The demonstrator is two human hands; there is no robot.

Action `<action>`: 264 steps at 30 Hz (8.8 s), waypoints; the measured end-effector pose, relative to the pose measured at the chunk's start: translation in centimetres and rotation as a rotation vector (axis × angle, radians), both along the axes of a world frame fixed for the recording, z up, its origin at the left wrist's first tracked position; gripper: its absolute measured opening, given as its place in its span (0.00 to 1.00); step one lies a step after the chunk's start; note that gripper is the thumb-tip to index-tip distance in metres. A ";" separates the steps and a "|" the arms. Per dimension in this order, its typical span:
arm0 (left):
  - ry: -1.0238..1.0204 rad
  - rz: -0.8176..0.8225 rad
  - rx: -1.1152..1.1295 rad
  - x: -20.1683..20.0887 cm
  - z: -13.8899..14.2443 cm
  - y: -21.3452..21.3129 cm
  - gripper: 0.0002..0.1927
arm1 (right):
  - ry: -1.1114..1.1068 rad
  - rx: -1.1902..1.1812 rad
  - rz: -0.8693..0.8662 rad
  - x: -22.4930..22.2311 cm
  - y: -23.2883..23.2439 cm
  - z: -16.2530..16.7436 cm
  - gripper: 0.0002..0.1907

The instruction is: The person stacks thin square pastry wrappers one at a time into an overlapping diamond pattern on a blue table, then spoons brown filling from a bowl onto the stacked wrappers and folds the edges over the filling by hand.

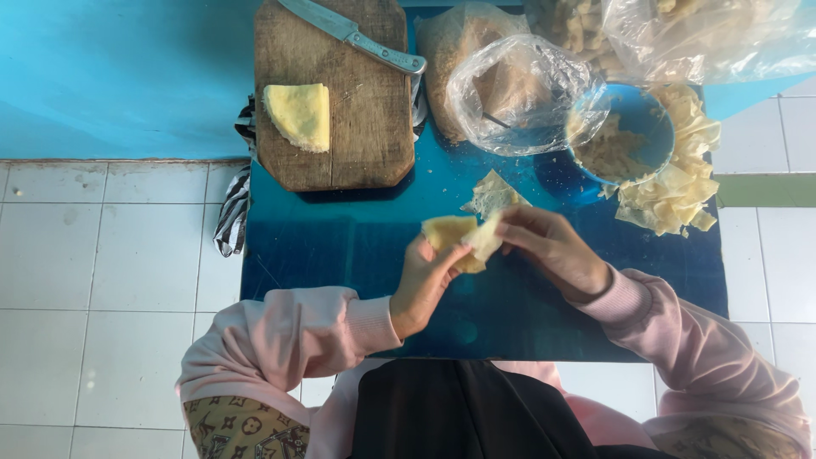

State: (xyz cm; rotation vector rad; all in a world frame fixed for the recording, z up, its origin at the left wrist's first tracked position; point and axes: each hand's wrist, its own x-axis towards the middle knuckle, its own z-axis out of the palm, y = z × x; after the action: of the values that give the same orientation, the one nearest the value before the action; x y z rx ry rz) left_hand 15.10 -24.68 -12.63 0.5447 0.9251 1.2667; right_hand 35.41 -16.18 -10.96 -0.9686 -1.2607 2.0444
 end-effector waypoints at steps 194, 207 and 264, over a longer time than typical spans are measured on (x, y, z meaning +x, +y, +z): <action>0.091 -0.091 0.216 -3.8 1.5 3.9 0.25 | -0.655 1.529 -0.070 0.1 0.7 2.7 0.11; -0.106 -0.118 0.198 -3.8 -0.3 3.7 0.28 | -0.682 1.559 -0.174 -0.5 0.6 5.8 0.14; 0.144 -0.241 0.257 -1.0 6.4 5.1 0.18 | -0.250 0.444 -0.024 -0.1 3.5 8.0 0.12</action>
State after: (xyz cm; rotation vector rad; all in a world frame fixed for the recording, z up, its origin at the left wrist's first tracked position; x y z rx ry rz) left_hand 14.10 -19.62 -6.24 0.9322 0.7912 1.1437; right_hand 35.32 -12.68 -2.95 -1.0324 -1.7294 1.5563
